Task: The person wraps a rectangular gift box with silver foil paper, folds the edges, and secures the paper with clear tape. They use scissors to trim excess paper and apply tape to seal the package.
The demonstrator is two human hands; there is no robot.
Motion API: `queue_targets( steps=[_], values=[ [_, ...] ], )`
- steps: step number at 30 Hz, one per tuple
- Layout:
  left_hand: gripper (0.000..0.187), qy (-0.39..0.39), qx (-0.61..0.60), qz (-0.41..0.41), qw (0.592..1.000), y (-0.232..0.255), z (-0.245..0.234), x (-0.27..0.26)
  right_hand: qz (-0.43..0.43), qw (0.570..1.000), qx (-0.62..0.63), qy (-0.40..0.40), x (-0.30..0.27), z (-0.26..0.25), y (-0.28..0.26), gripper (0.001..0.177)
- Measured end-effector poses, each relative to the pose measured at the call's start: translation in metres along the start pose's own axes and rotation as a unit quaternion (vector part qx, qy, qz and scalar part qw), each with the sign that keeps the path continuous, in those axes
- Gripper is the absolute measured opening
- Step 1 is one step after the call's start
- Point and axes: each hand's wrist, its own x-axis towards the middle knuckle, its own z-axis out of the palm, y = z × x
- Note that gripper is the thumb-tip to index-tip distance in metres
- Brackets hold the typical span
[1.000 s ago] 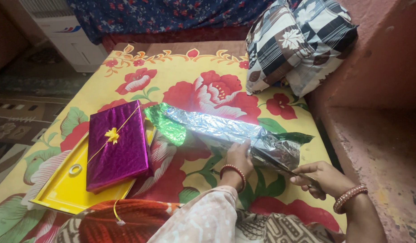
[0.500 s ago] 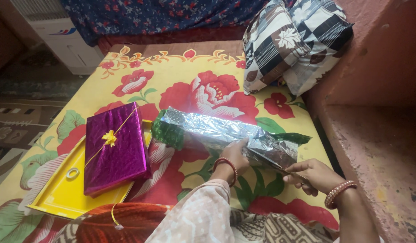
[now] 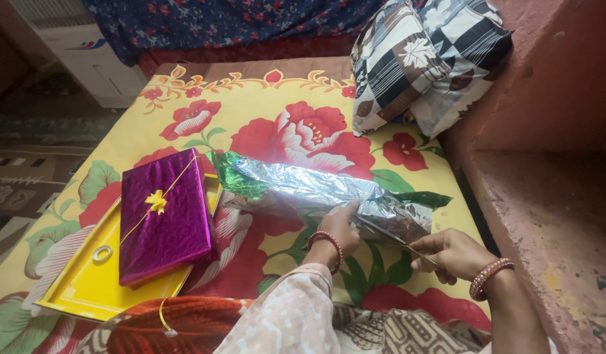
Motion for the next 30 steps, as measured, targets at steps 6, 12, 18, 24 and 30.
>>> queue_targets(
  steps=[6, 12, 18, 24, 30],
  values=[
    [0.067, -0.033, 0.002, -0.012, 0.999, 0.005, -0.008, 0.0, -0.001, 1.0, -0.025, 0.014, -0.003, 0.002, -0.004, 0.045],
    [0.083, -0.068, -0.042, -0.003, 0.997, -0.001, -0.013, -0.007, 0.018, 0.996, -0.088, 0.019, 0.003, 0.013, -0.005, 0.043],
    [0.091, -0.134, 0.023, -0.029, 0.99, -0.001, -0.013, -0.007, -0.183, 0.951, -0.241, 0.061, 0.042, 0.063, -0.011, 0.041],
    [0.1, -0.156, 0.051, -0.044, 0.986, 0.003, -0.022, -0.011, -0.11, 0.93, -0.333, 0.107, 0.062, 0.104, -0.019, 0.035],
    [0.097, -0.13, 0.072, -0.024, 0.989, -0.004, -0.011, -0.007, -0.133, 0.925, -0.337, 0.113, 0.073, 0.129, -0.01, 0.027]
  ],
)
